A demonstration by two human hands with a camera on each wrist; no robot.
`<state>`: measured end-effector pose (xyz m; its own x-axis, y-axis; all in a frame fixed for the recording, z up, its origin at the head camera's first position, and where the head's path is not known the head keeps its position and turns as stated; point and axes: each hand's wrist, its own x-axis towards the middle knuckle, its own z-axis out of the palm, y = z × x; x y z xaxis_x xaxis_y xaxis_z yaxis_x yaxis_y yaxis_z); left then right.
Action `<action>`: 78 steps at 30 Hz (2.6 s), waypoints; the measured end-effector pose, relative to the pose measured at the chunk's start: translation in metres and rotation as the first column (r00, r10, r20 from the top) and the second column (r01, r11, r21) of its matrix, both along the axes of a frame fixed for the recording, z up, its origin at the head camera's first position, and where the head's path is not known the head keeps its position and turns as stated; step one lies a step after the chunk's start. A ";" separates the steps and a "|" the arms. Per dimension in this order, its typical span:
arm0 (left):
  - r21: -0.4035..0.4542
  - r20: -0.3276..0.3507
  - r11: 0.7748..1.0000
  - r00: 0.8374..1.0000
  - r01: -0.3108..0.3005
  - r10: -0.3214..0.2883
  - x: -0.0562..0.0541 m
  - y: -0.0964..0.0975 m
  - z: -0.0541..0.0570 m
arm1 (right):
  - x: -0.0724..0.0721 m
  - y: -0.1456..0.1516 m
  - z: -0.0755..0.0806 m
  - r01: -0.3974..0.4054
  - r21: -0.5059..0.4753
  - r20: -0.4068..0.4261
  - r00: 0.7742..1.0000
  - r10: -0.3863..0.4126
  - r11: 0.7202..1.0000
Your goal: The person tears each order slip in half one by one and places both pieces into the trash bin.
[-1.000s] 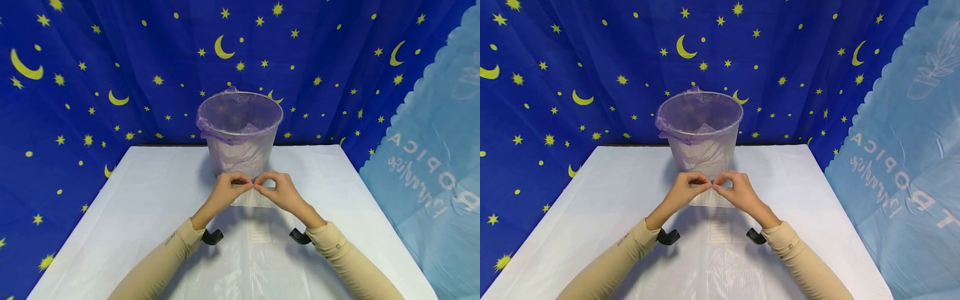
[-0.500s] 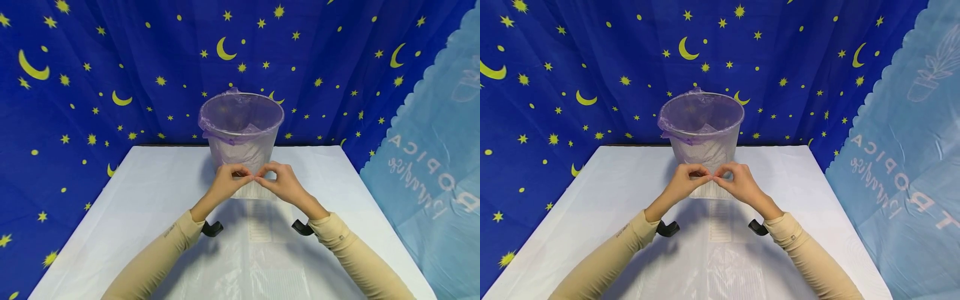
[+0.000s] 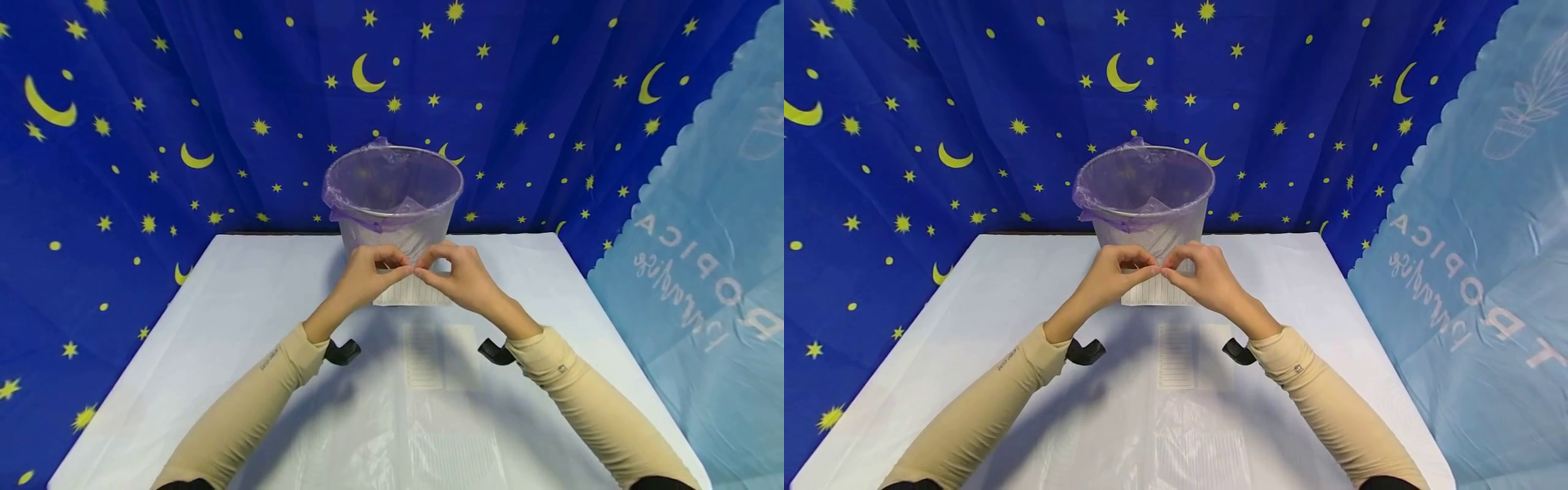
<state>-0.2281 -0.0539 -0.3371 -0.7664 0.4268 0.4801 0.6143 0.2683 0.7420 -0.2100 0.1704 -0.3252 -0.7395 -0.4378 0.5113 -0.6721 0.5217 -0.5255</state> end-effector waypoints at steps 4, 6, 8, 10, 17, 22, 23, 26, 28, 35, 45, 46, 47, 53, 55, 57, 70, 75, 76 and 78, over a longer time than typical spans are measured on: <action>-0.006 0.009 1.000 1.000 0.014 -0.014 0.000 0.000 0.006 | 0.000 0.001 0.005 -0.008 0.013 -0.014 1.000 0.008 1.000; -0.005 0.002 1.000 1.000 0.016 -0.016 0.001 0.000 0.011 | -0.001 0.001 0.010 -0.013 0.015 -0.024 1.000 0.013 1.000; 0.000 -0.013 1.000 1.000 0.014 -0.014 0.001 0.001 0.017 | -0.001 0.002 0.015 -0.023 0.016 -0.040 0.999 0.024 1.000; 0.001 -0.028 1.000 1.000 0.013 -0.013 0.001 0.002 0.022 | -0.002 0.003 0.020 -0.030 0.015 -0.057 0.998 0.031 0.999; -0.011 -0.068 1.000 0.998 0.012 -0.013 -0.003 0.003 0.039 | -0.003 0.004 0.036 -0.024 0.013 -0.118 0.993 0.026 1.000; -0.022 -0.083 1.000 0.997 0.000 -0.002 -0.005 0.001 0.051 | -0.005 0.002 0.046 -0.022 0.011 -0.139 0.990 0.024 1.000; -0.025 -0.089 1.000 0.996 0.000 -0.002 -0.005 0.001 0.053 | -0.006 0.002 0.049 -0.023 0.011 -0.143 0.989 0.024 1.000; -0.022 -0.103 1.000 0.995 0.003 -0.005 -0.007 0.001 0.060 | -0.006 0.001 0.058 -0.028 0.012 -0.154 0.988 0.029 1.000; -0.015 -0.105 1.000 0.994 0.008 -0.009 -0.008 0.000 0.065 | -0.007 0.001 0.063 -0.029 0.017 -0.163 0.986 0.032 0.999; 0.009 -0.098 1.000 0.995 0.019 -0.018 -0.011 0.001 0.086 | -0.010 0.001 0.085 -0.030 0.021 -0.178 0.984 0.033 0.999; -0.008 -0.147 1.000 0.989 0.021 -0.022 -0.017 0.000 0.116 | -0.018 0.000 0.112 -0.025 0.006 -0.186 0.982 0.026 1.000; -0.010 -0.155 1.000 0.988 0.019 -0.020 -0.018 0.000 0.119 | -0.018 0.000 0.115 -0.020 0.011 -0.190 0.981 0.022 1.000; -0.010 -0.159 1.000 0.987 0.018 -0.019 -0.019 0.000 0.122 | -0.019 0.000 0.118 -0.015 0.017 -0.196 0.980 0.018 1.000; -0.016 -0.168 1.000 0.986 0.003 -0.005 -0.023 -0.002 0.140 | -0.022 -0.002 0.136 0.007 0.033 -0.221 0.975 0.000 0.999; -0.020 -0.173 1.000 0.985 -0.005 0.002 -0.024 -0.002 0.145 | -0.023 -0.002 0.141 0.012 0.036 -0.219 0.976 -0.004 0.999; -0.017 -0.174 1.000 0.985 -0.009 0.005 -0.026 -0.002 0.149 | -0.025 -0.002 0.145 0.013 0.040 -0.219 0.976 -0.003 0.999; -0.011 -0.205 0.999 0.978 -0.036 0.033 -0.036 0.000 0.168 | -0.035 -0.001 0.164 0.027 0.058 -0.248 0.969 -0.012 0.998; -0.035 -0.220 0.997 0.974 -0.065 0.056 -0.041 0.001 0.178 | -0.043 -0.001 0.170 0.035 0.040 -0.239 0.971 -0.024 0.999; -0.041 -0.219 0.997 0.974 -0.070 0.059 -0.042 0.001 0.179 | -0.044 -0.001 0.171 0.036 0.036 -0.238 0.971 -0.026 0.999; -0.051 -0.217 0.996 0.974 -0.077 0.064 -0.045 0.001 0.181 | -0.046 -0.001 0.171 0.036 0.030 -0.233 0.972 -0.028 0.999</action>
